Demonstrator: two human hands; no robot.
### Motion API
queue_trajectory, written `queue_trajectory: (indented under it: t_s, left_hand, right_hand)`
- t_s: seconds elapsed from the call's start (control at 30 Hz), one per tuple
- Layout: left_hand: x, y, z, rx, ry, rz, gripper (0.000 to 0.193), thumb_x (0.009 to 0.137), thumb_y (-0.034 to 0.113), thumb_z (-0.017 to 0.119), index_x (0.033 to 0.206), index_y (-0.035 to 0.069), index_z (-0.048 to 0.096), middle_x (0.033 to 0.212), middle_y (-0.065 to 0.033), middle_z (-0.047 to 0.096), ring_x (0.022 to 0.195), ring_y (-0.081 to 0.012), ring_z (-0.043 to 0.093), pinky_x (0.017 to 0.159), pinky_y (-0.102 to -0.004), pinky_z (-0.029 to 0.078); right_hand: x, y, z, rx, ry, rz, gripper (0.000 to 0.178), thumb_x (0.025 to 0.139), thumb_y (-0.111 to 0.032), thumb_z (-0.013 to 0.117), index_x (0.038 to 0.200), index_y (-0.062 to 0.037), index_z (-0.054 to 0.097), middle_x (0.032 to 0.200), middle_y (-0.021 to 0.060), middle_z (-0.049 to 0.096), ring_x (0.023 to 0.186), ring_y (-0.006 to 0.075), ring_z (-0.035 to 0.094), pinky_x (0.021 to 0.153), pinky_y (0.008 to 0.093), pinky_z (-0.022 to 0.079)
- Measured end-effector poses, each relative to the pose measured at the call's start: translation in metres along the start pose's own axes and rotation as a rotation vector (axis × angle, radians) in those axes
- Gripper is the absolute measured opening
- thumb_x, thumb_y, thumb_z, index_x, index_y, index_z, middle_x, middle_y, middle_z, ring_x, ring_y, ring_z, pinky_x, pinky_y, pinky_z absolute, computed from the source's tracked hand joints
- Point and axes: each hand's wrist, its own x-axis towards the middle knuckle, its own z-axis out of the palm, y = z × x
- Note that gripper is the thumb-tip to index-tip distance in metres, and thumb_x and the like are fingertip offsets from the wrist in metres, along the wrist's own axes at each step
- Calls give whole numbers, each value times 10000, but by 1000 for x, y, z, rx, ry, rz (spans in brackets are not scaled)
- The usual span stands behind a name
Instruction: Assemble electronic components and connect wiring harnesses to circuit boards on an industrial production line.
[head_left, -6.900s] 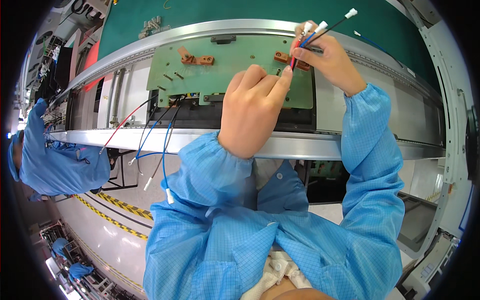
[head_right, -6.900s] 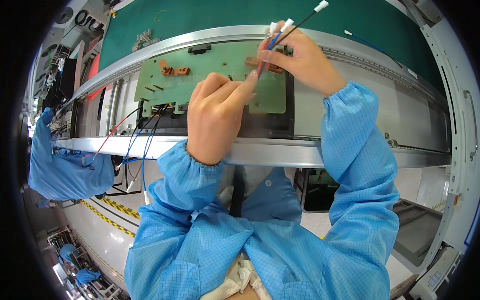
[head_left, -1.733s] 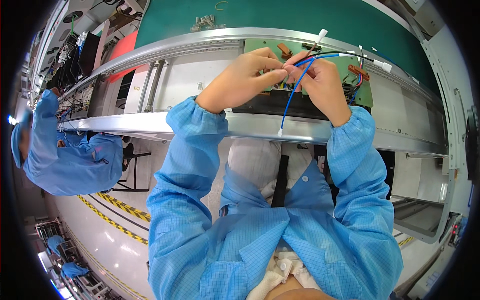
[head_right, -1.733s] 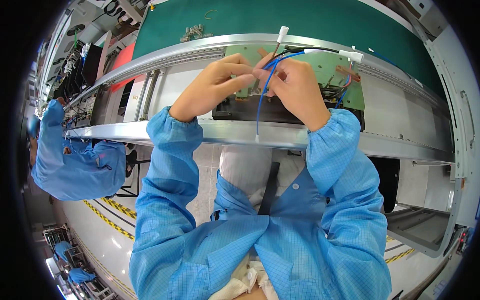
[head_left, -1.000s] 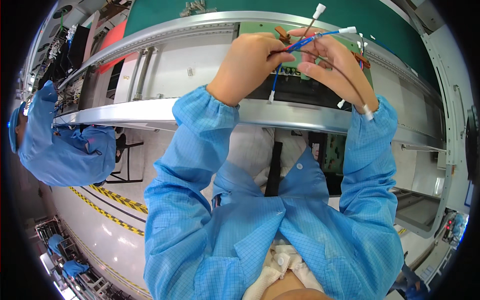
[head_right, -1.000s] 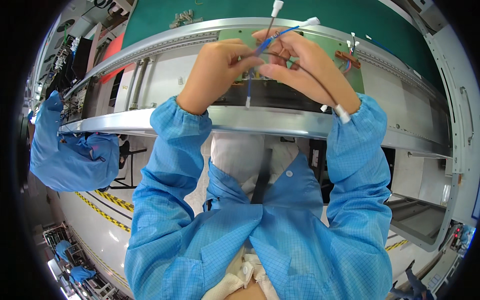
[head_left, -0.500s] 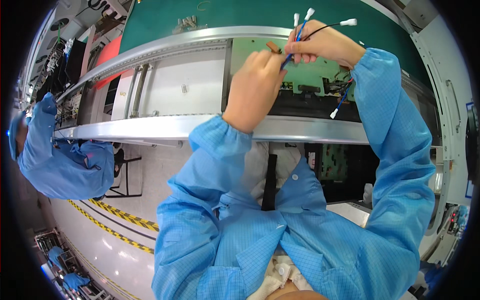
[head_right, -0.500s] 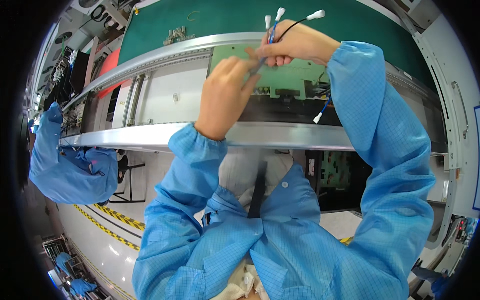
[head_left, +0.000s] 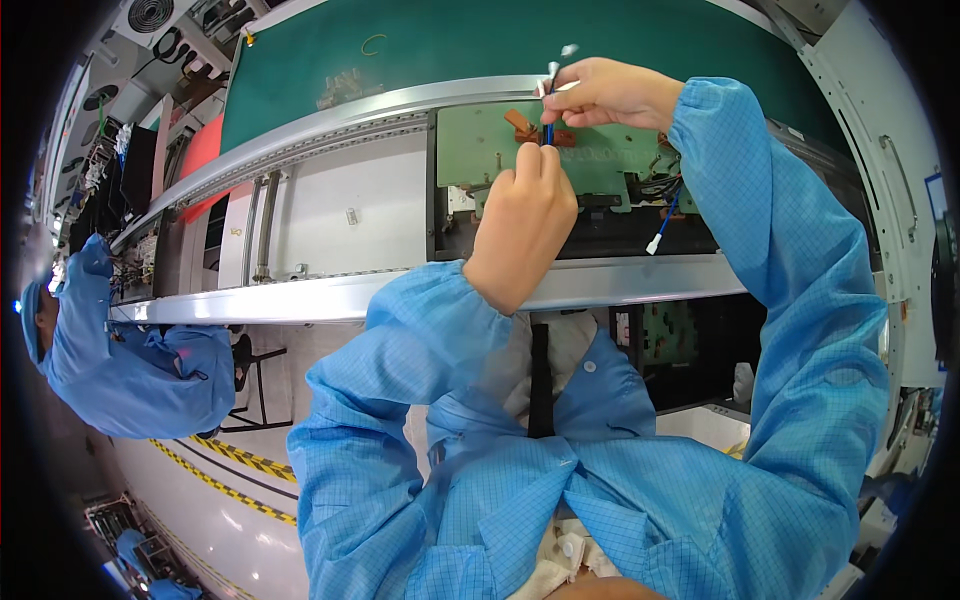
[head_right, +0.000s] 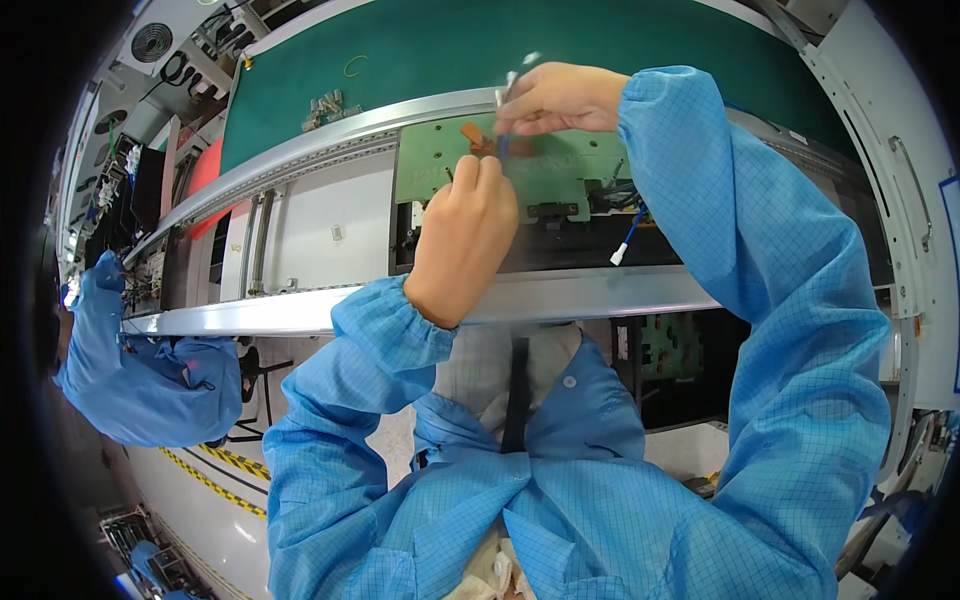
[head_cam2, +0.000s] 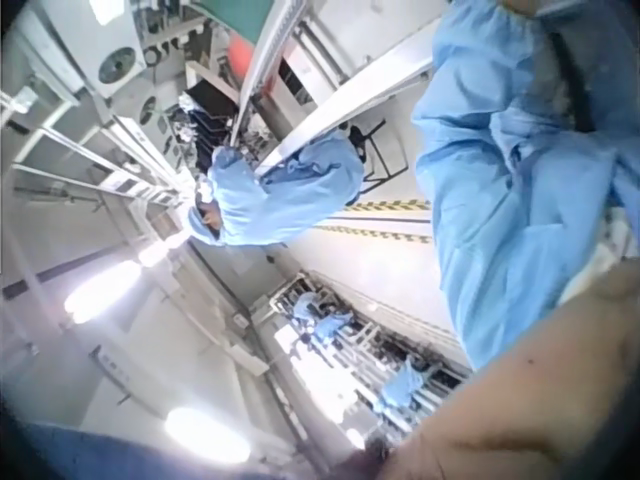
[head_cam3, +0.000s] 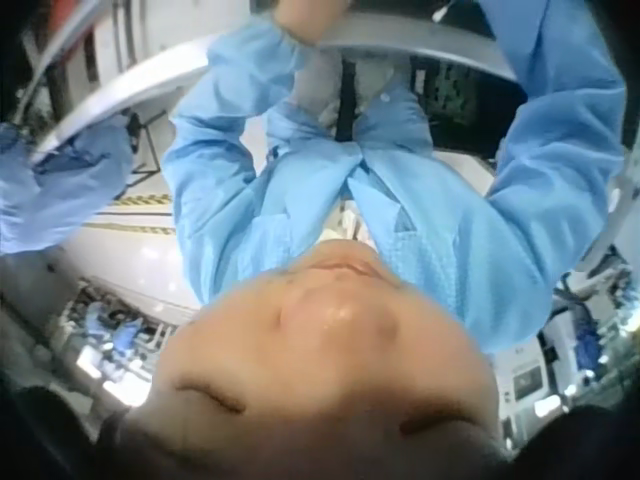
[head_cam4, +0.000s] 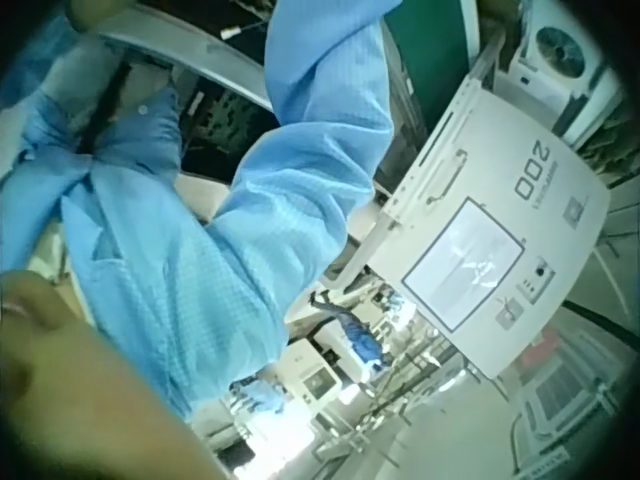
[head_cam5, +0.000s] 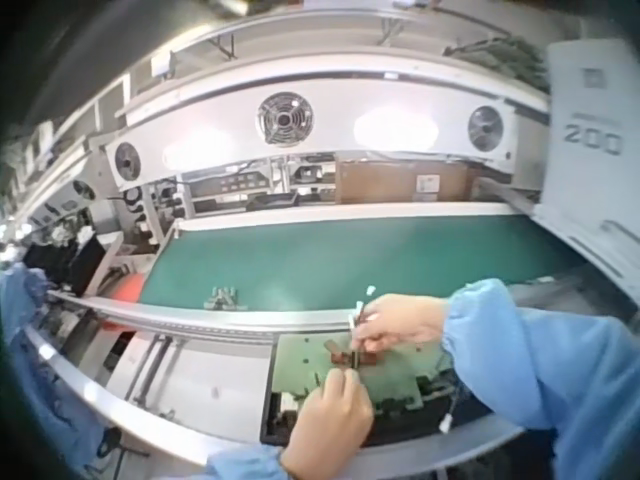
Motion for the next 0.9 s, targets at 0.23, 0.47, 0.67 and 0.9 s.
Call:
queue_trajectory:
  t_s: [0.23,0.47,0.67,0.9]
  left_hand:
    - [0,6,-2,136,-34,14,62,731,117,604,748,63,628,804,-34,458,822,-179,453,631,-275,369]
    - [4,15,5,188,-52,15,55,727,106,605,685,75,623,777,-38,437,776,-181,436,614,-280,361]
    - [5,22,9,280,-64,-2,70,725,116,613,674,70,623,757,-29,421,744,-172,430,582,-284,351]
    - [9,27,7,290,-70,2,77,732,125,604,686,67,625,751,-27,416,737,-167,428,569,-275,346]
  right_hand:
    - [13,-10,9,-332,83,-19,338,906,-172,615,1176,17,541,777,71,633,642,113,599,561,234,493]
    - [21,23,14,-848,344,-454,429,869,-104,607,1269,-49,463,691,115,605,636,258,602,624,366,502]
    - [-2,17,6,-712,20,-642,336,915,-71,536,1248,-114,529,941,100,584,862,269,575,790,368,469]
    - [1,9,-5,-782,-141,-554,262,902,-80,551,1164,-81,551,941,95,573,790,224,590,759,358,478]
